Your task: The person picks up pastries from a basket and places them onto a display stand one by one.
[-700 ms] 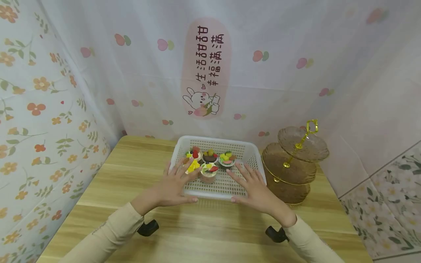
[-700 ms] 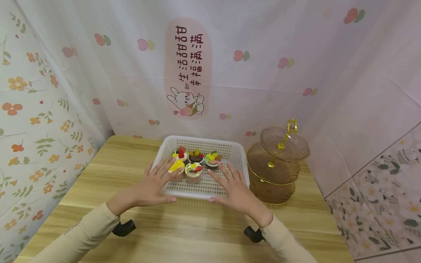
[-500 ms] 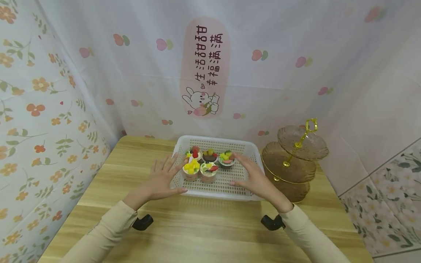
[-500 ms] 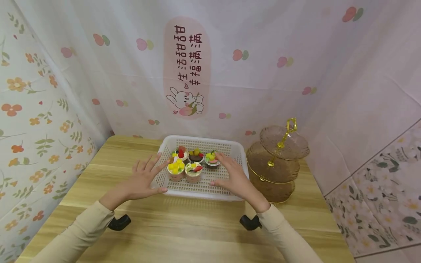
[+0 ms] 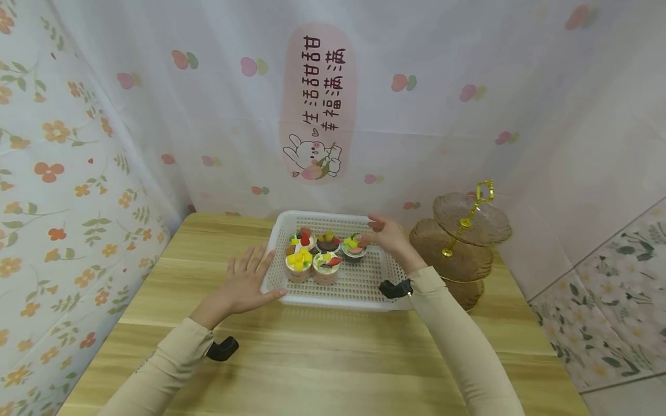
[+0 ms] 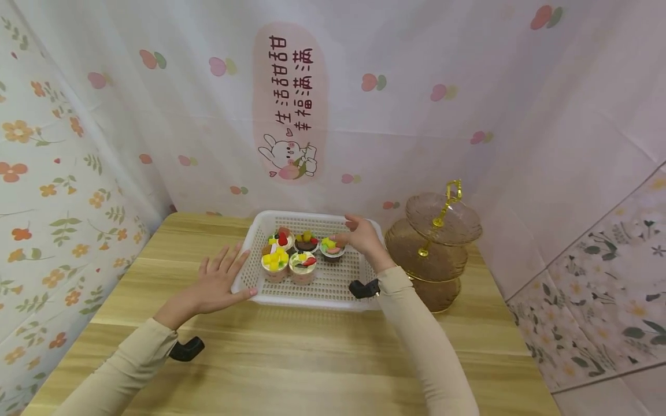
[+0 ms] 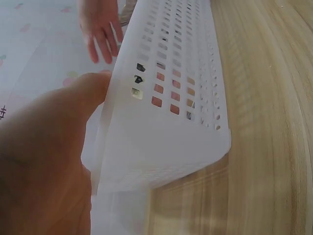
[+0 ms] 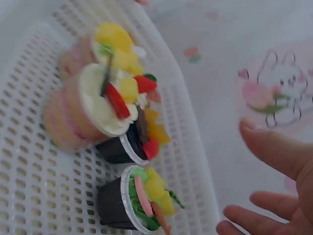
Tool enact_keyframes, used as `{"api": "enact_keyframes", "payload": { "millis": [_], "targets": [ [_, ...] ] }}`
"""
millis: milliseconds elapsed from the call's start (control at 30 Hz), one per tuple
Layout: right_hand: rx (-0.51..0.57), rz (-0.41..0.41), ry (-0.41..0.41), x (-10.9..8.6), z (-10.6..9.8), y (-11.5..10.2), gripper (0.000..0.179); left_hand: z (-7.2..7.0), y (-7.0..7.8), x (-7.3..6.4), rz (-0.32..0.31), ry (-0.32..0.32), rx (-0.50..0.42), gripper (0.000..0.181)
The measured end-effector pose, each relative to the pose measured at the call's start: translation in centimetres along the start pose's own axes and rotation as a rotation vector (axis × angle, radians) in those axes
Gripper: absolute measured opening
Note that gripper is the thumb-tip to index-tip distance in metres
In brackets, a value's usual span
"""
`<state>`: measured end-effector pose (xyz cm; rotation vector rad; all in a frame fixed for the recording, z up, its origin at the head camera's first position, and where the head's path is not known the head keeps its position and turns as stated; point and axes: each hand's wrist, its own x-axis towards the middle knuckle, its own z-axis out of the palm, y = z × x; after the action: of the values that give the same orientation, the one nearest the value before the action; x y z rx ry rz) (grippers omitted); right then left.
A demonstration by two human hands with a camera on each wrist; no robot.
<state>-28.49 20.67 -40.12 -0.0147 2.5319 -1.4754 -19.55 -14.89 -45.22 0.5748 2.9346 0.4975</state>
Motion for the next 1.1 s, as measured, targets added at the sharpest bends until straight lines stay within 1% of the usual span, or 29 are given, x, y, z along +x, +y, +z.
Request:
{"api": "enact_keyframes", "payload": {
  "millis": [100, 200, 333, 467, 600, 800, 967, 1100],
  "targets": [
    [0.065, 0.08, -0.058, 1.2, 0.0, 0.4, 0.08, 0.1, 0.0, 0.1, -0.01, -0.009, -0.005, 0.098],
    [0.078, 0.125, -0.102, 2.1, 0.1, 1.2, 0.076, 0.1, -0.1, 0.1, -0.024, -0.025, -0.001, 0.099],
    [0.077, 0.148, -0.139, 3.1, 0.4, 2.7, 0.075, 0.2, -0.2, 0.2, -0.035, -0.034, -0.001, 0.1],
    [0.08, 0.136, -0.16, 3.7, 0.9, 4.1, 0.076, 0.3, -0.2, 0.1, -0.042, -0.036, 0.003, 0.1],
    [0.075, 0.113, -0.131, 3.9, 1.8, 5.2, 0.074, 0.4, -0.2, 0.1, -0.046, -0.034, 0.001, 0.1],
    [0.122, 0.125, -0.091, 4.1, 2.9, 6.2, 0.078, 0.4, -0.2, 0.1, -0.045, -0.036, -0.025, 0.1],
    [0.087, 0.117, -0.059, 4.2, 3.3, 6.6, 0.078, 0.4, -0.2, 0.2, -0.049, -0.045, -0.014, 0.1],
    [0.088, 0.119, -0.048, 4.4, 3.5, 6.9, 0.079, 0.3, -0.1, 0.2, -0.05, -0.045, -0.018, 0.099]
  ]
}}
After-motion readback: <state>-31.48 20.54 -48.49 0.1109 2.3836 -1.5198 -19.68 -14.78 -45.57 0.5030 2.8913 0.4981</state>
